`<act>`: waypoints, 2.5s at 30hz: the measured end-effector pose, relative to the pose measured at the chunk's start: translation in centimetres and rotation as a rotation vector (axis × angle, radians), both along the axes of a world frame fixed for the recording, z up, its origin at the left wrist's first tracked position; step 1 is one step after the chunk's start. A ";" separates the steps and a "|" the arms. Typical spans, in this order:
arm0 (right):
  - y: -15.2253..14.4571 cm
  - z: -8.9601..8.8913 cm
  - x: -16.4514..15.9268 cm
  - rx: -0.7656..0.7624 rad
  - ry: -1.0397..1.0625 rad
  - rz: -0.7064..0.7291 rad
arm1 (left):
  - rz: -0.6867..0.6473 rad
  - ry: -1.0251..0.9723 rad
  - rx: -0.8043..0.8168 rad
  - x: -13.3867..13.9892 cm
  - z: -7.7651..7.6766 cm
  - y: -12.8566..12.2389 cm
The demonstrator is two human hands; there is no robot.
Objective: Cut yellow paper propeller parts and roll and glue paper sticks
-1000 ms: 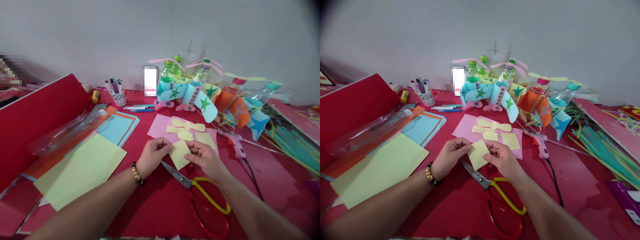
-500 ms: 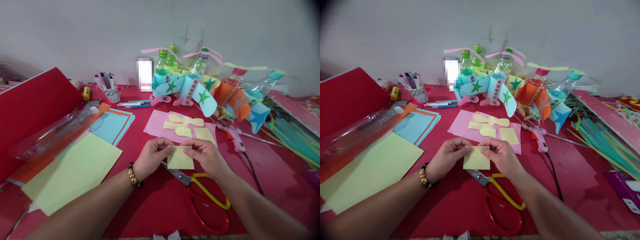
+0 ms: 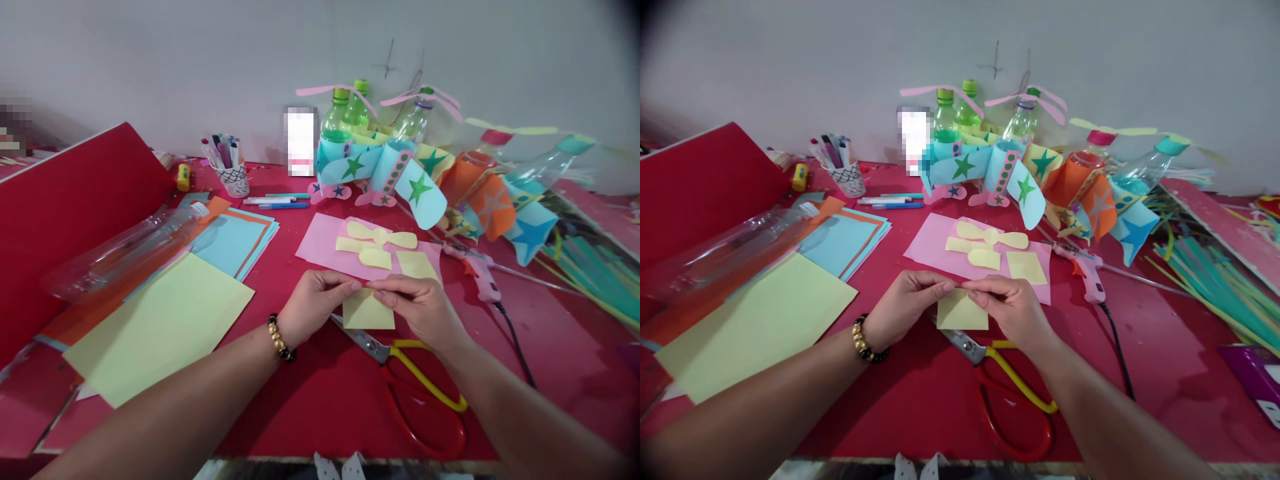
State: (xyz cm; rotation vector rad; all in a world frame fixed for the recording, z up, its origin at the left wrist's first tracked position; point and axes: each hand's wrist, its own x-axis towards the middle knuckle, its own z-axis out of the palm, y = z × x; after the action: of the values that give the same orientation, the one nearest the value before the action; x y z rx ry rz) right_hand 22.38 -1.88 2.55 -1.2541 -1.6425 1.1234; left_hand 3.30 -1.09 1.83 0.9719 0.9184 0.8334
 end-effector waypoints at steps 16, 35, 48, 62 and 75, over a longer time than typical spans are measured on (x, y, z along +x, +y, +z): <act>-0.1 0.1 0.2 -0.087 -0.077 -0.054 | 0.031 0.050 0.017 0.2 -0.6 0.0; 0.0 0.0 0.0 -0.082 -0.098 -0.058 | 0.004 0.139 0.070 0.1 -0.8 -0.1; 0.0 0.4 -0.1 -0.084 -0.118 -0.045 | 0.013 0.161 0.088 0.0 -0.4 -0.1; -0.6 0.2 -0.2 -0.051 -0.132 0.017 | -0.050 0.241 0.198 -0.1 -0.5 -0.3; -0.4 0.1 -0.2 -0.043 -0.134 0.016 | -0.045 0.237 0.203 -0.2 -0.5 -0.3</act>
State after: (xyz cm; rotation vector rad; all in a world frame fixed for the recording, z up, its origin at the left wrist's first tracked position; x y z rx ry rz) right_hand 22.21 -2.29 2.67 -1.3721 -1.7376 1.1099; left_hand 3.13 -1.36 1.28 1.2843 1.0231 0.7948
